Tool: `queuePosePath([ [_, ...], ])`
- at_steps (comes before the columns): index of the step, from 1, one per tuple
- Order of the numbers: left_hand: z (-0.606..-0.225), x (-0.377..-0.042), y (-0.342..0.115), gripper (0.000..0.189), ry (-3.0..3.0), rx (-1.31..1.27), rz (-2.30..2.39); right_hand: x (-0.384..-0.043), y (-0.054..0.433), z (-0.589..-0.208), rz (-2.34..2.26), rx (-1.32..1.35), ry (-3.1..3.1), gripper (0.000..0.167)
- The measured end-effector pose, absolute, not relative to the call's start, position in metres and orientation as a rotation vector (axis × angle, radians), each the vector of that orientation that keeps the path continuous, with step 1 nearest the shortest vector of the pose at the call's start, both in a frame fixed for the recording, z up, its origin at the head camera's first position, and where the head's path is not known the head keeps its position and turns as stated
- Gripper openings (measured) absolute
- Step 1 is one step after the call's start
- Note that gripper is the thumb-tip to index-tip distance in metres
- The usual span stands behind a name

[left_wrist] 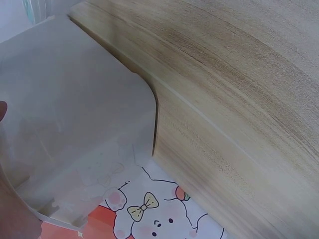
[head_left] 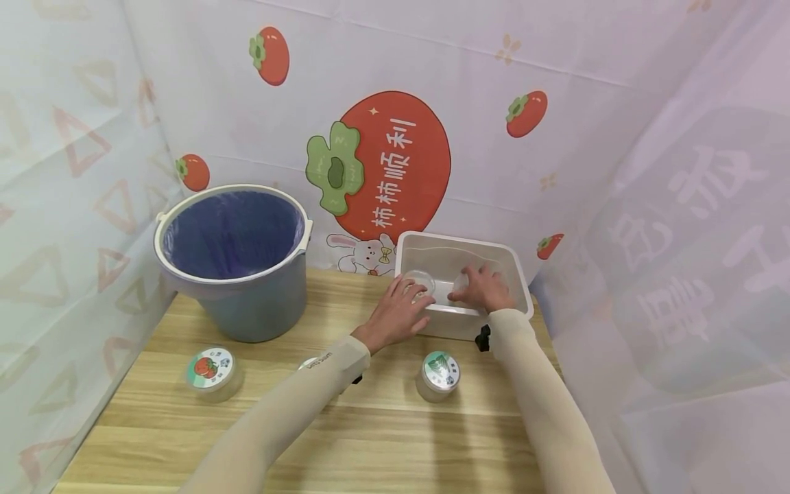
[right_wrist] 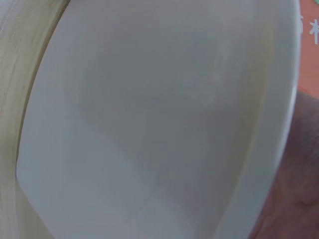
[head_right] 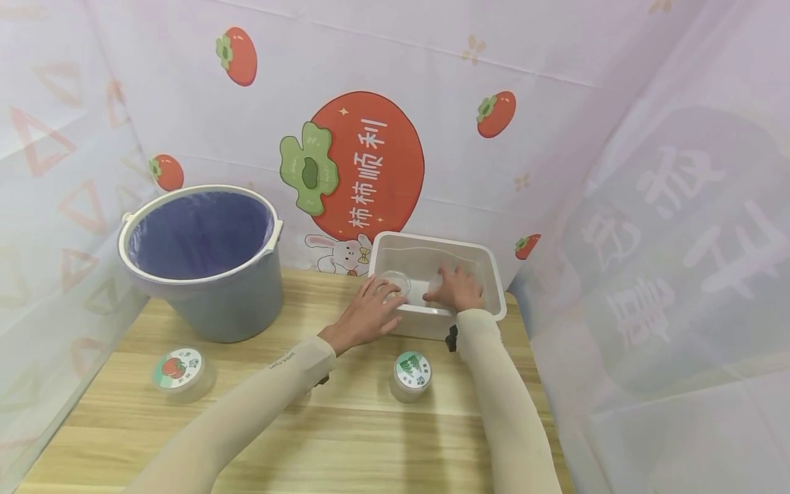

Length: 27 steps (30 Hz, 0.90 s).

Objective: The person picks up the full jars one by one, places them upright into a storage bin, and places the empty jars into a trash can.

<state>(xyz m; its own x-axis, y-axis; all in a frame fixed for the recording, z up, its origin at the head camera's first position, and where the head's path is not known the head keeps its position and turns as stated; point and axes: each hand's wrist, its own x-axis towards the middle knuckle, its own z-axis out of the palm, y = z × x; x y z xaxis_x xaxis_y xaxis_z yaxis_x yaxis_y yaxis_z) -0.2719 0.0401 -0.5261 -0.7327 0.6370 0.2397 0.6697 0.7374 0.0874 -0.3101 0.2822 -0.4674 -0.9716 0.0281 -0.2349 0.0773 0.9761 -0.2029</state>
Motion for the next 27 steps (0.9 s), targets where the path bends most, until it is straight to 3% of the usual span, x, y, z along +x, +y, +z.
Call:
queuePosePath([
  [27, -0.526, -0.272, 0.039, 0.048, -2.745, -1.049, -0.240, -0.312, 0.282, -0.483, -0.333, 0.101, 2.781, 0.079],
])
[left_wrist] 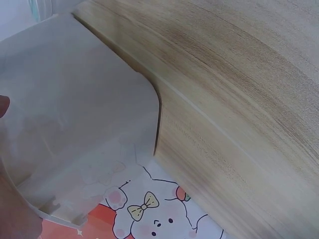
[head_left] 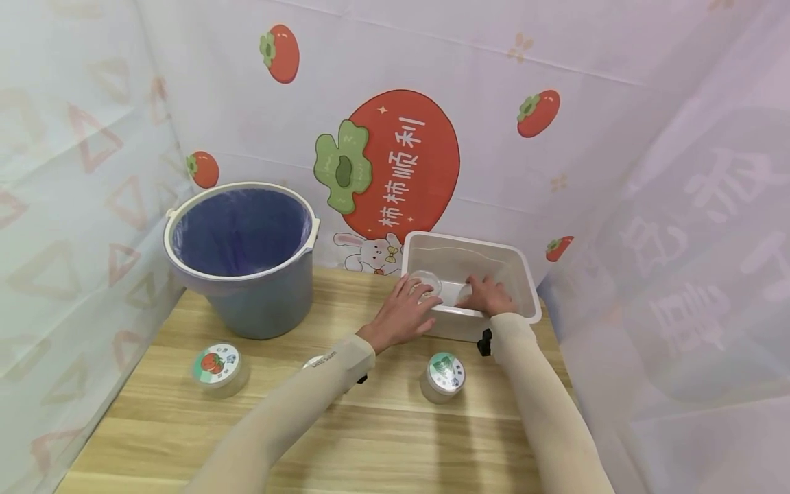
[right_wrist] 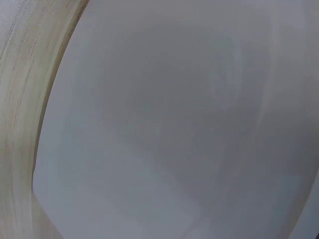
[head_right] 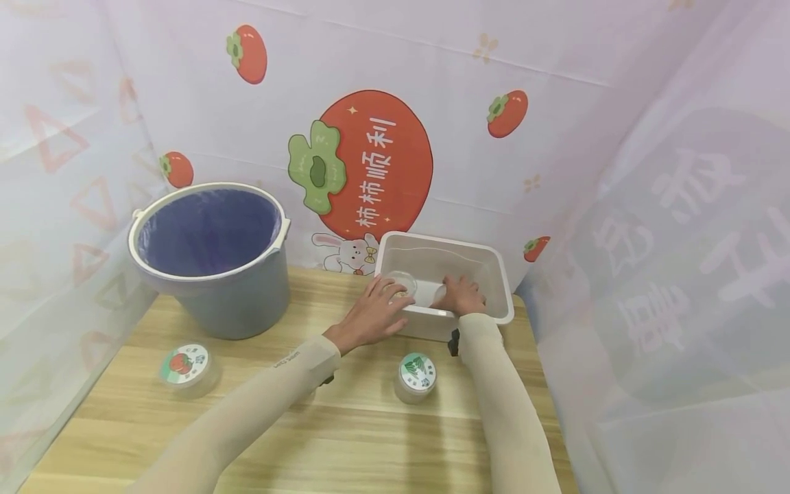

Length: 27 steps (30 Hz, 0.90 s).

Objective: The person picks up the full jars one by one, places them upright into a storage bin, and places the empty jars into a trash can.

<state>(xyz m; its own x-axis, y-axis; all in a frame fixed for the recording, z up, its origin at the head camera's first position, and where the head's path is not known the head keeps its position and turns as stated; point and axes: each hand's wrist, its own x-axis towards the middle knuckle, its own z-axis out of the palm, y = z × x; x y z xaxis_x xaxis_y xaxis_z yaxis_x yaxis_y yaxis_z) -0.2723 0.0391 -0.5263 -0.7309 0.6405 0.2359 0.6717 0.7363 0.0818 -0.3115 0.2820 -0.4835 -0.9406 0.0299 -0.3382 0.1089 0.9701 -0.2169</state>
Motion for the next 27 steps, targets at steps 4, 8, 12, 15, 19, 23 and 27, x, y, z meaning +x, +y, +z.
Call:
queuePosePath([
  [4, -0.526, -0.272, 0.039, 0.049, -2.753, -1.046, -0.243, -0.312, 0.282, -0.485, -0.320, 0.085, 2.790, 0.080],
  [8, -0.525, -0.272, 0.039, 0.050, -2.760, -1.046, -0.251, -0.312, 0.282, -0.486, -0.281, 0.061, 2.813, 0.084],
  [12, -0.526, -0.272, 0.039, 0.052, -2.767, -1.056, -0.246, -0.310, 0.282, -0.485, -0.253, 0.055, 2.827, 0.089],
  [15, -0.525, -0.272, 0.038, 0.053, -2.767, -1.064, -0.229, -0.310, 0.282, -0.482, -0.251, 0.055, 2.862, 0.087],
  [19, -0.523, -0.272, 0.035, 0.054, -2.766, -1.071, -0.212, -0.309, 0.281, -0.478, -0.245, 0.044, 2.938, 0.082],
  [23, -0.520, -0.270, 0.030, 0.056, -2.764, -1.086, -0.244, -0.306, 0.282, -0.474, -0.238, 0.039, 2.995, 0.081],
  [27, -0.518, -0.268, 0.023, 0.057, -2.754, -1.081, -0.288, -0.302, 0.282, -0.472, -0.242, 0.025, 3.056, 0.083],
])
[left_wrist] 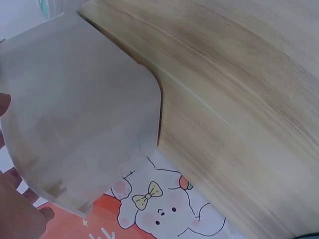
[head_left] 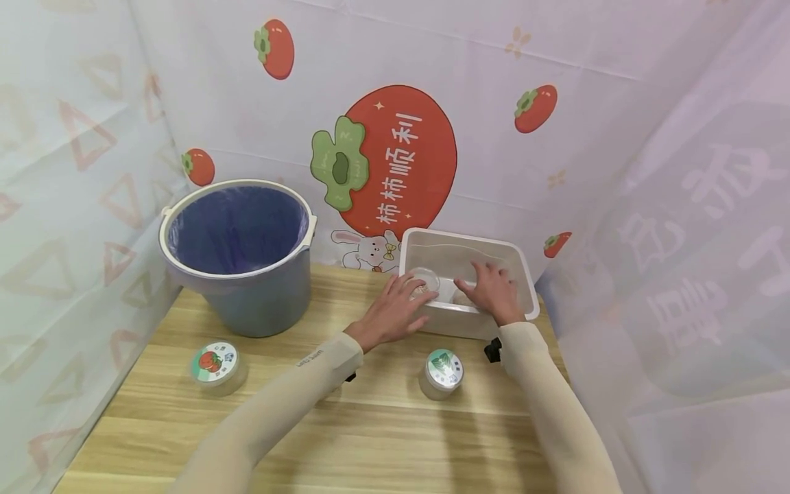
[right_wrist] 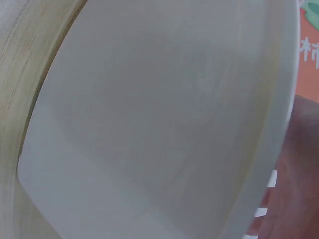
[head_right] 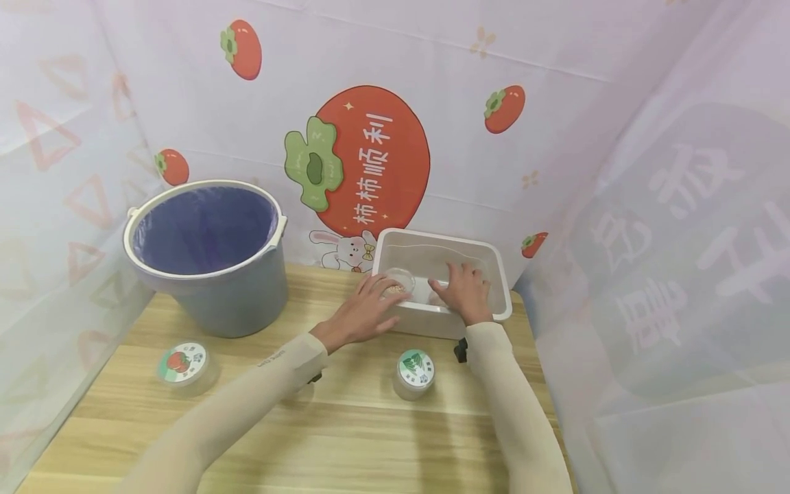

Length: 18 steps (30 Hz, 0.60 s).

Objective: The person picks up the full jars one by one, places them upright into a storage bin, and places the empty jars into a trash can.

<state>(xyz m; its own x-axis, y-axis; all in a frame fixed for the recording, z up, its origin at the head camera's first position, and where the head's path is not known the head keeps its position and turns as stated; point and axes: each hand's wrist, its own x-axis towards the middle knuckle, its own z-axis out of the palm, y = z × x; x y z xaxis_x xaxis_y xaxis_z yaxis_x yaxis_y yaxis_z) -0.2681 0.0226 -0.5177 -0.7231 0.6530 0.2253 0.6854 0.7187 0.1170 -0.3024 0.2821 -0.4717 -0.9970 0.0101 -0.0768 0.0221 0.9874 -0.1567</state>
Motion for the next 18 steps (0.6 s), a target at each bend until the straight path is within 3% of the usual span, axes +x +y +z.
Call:
queuePosePath([
  [18, -0.498, -0.260, -0.027, 0.061, -2.734, -1.043, -0.236, -0.274, 0.266, -0.447, -0.335, -0.059, 3.277, 0.080],
])
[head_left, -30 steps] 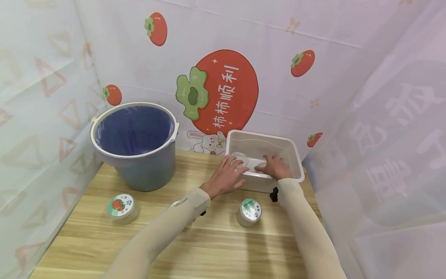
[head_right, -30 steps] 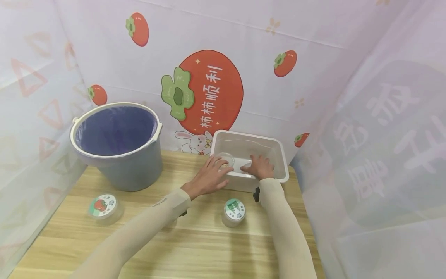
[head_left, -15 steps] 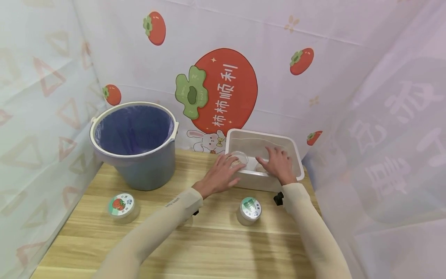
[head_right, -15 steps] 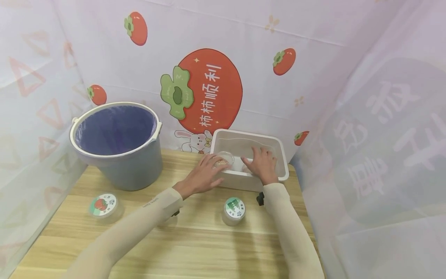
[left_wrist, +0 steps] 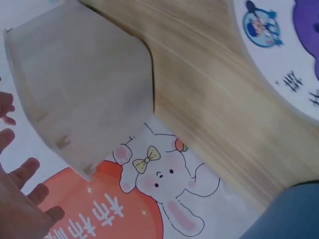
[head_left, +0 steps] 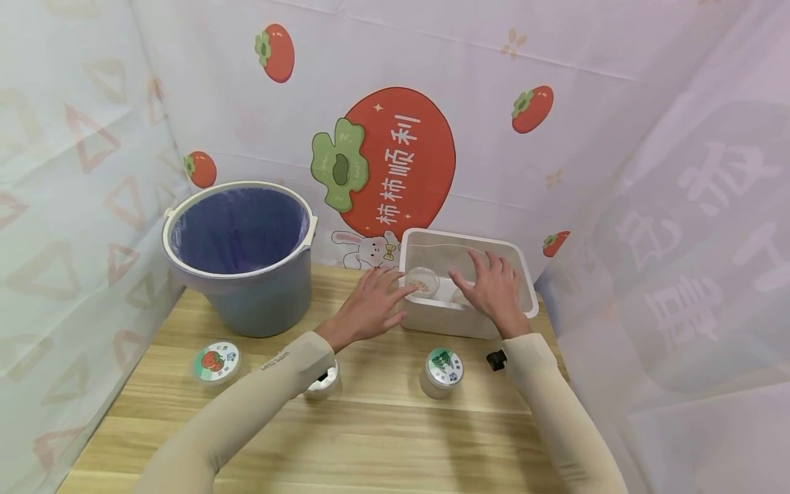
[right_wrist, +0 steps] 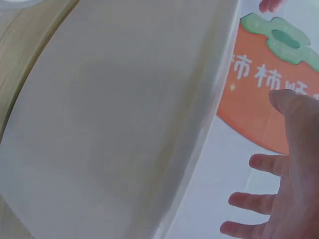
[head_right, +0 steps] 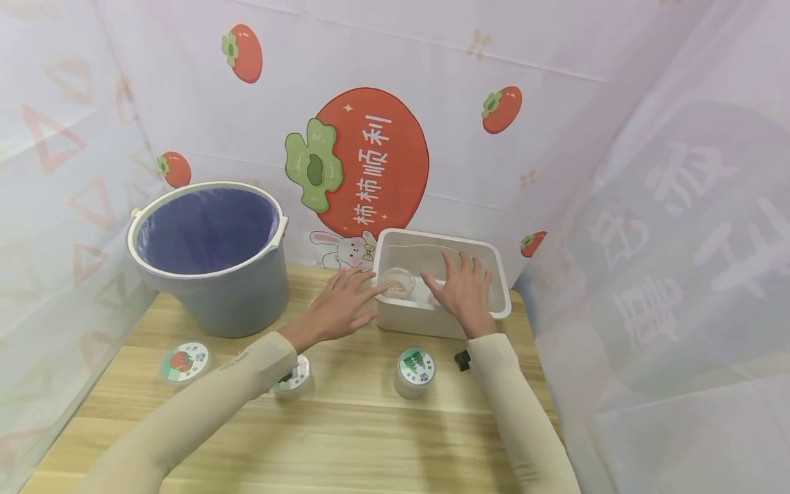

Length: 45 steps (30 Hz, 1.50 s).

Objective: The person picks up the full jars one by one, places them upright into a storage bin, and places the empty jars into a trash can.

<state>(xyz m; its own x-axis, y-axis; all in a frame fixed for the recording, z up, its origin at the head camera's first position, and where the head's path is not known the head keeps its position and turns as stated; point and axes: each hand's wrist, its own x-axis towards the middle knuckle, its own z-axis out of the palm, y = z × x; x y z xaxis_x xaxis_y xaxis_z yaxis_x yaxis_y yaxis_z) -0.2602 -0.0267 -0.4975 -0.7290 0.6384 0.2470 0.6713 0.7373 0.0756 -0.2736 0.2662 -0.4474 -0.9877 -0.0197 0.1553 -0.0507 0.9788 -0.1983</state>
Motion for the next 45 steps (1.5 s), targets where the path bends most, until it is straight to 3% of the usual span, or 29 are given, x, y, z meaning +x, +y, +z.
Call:
queuePosePath([
  [19, -0.461, -0.240, -0.084, 0.057, -2.725, -0.977, -0.347, -0.237, 0.255, -0.443, 0.337, 0.121, -2.905, 0.083],
  [45, -0.410, -0.214, -0.198, 0.055, -2.561, -0.712, -0.339, -0.184, 0.232, -0.453, 0.307, 0.214, -2.851, 0.086],
])
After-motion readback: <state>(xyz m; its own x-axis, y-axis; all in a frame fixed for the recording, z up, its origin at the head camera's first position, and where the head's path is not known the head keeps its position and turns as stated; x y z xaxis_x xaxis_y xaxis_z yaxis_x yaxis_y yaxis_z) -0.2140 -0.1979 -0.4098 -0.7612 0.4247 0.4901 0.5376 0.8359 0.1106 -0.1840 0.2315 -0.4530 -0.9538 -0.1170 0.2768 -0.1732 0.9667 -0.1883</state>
